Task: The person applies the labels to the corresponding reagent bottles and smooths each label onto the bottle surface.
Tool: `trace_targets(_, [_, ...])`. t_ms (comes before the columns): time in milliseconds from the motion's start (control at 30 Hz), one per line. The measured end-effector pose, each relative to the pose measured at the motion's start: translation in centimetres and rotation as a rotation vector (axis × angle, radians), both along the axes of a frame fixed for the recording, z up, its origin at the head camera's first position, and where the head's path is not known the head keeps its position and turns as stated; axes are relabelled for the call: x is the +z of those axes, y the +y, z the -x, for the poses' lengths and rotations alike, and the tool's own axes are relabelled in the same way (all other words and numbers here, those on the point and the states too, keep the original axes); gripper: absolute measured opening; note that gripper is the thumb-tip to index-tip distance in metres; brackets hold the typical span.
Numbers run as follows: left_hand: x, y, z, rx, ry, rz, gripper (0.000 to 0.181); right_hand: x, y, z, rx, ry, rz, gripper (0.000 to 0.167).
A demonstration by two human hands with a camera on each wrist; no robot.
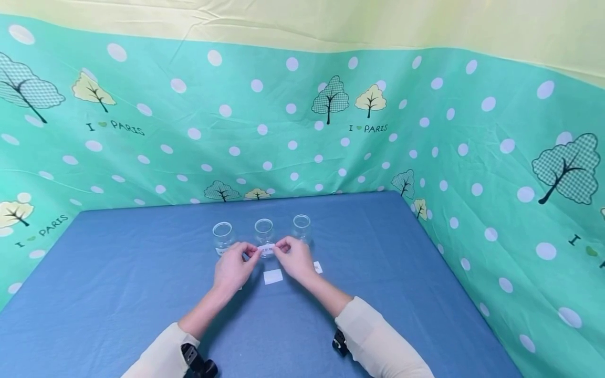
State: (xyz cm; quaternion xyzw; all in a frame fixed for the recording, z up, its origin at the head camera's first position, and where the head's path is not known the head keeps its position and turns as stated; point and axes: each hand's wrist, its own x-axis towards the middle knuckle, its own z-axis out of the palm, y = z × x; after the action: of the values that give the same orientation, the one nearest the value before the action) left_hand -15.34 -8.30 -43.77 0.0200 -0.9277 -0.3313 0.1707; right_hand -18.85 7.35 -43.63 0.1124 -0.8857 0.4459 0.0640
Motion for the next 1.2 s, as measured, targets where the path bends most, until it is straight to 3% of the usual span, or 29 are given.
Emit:
trace_targets(367, [-0.27, 0.08, 0.13, 0.020, 0.020, 0.033, 0.012, -0.33, -0.21, 0.20, -0.015, 0.005, 0.008, 0.010])
trace_targets(933, [-0.44, 0.26, 0.27, 0.021, 0.065, 0.023, 0.014, -0.69, -0.51, 0.27, -0.043, 0.085, -0.033, 0.008])
trace_targets(1200, [-0.59, 0.20, 0.35, 0.026, 0.076, 0.031, 0.016, -0.59, -0.52, 0.21, -0.066, 0.062, -0.026, 0.010])
